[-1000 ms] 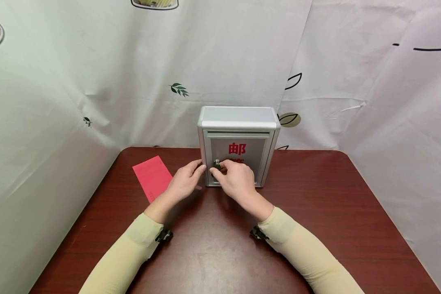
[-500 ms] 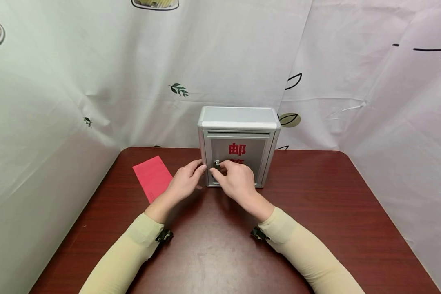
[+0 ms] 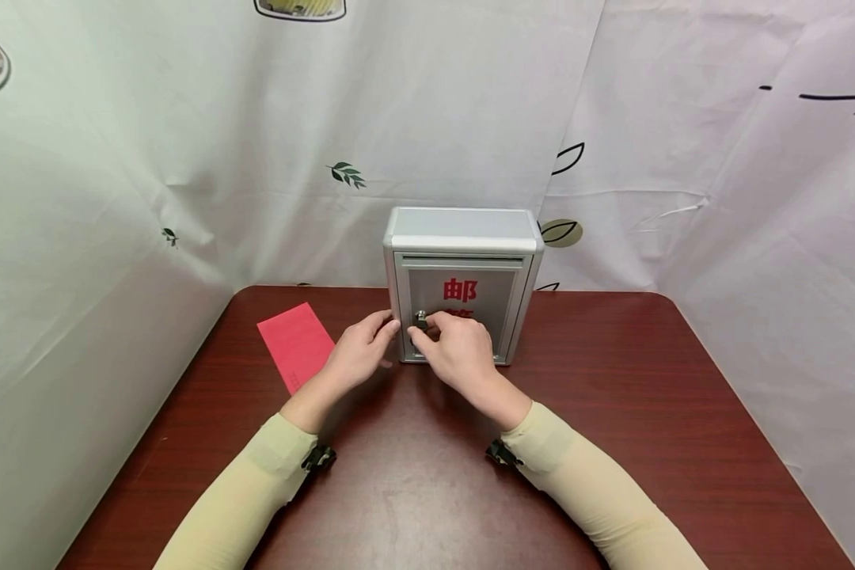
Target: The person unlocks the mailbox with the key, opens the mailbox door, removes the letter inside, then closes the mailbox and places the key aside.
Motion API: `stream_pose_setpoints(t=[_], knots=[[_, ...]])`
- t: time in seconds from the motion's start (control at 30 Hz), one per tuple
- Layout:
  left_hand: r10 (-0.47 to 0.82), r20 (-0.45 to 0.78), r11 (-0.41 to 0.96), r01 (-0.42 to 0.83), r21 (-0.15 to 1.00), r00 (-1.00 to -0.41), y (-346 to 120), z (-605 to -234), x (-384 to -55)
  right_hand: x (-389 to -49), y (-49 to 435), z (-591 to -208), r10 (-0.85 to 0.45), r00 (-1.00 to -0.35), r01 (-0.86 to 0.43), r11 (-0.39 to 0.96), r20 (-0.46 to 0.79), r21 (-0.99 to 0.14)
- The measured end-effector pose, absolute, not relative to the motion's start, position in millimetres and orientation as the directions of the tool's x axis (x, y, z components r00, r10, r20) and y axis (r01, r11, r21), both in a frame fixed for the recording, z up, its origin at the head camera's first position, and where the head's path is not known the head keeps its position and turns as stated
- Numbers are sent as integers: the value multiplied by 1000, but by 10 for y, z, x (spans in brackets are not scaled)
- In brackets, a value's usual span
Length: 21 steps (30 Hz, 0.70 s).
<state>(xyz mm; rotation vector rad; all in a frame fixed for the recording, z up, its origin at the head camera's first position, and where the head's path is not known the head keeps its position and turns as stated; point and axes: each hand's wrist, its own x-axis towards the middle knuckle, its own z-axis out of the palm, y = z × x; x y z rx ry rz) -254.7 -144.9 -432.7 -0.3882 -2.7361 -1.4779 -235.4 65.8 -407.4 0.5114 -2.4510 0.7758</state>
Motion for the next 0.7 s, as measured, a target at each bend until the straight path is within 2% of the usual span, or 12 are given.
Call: stream_pose_setpoints(t=[0.7], knots=[[216,130,509,225,831,-968,-1439,-4340,-2542,-2235,641,-3999,-234,-803,-501,763,548,-409]])
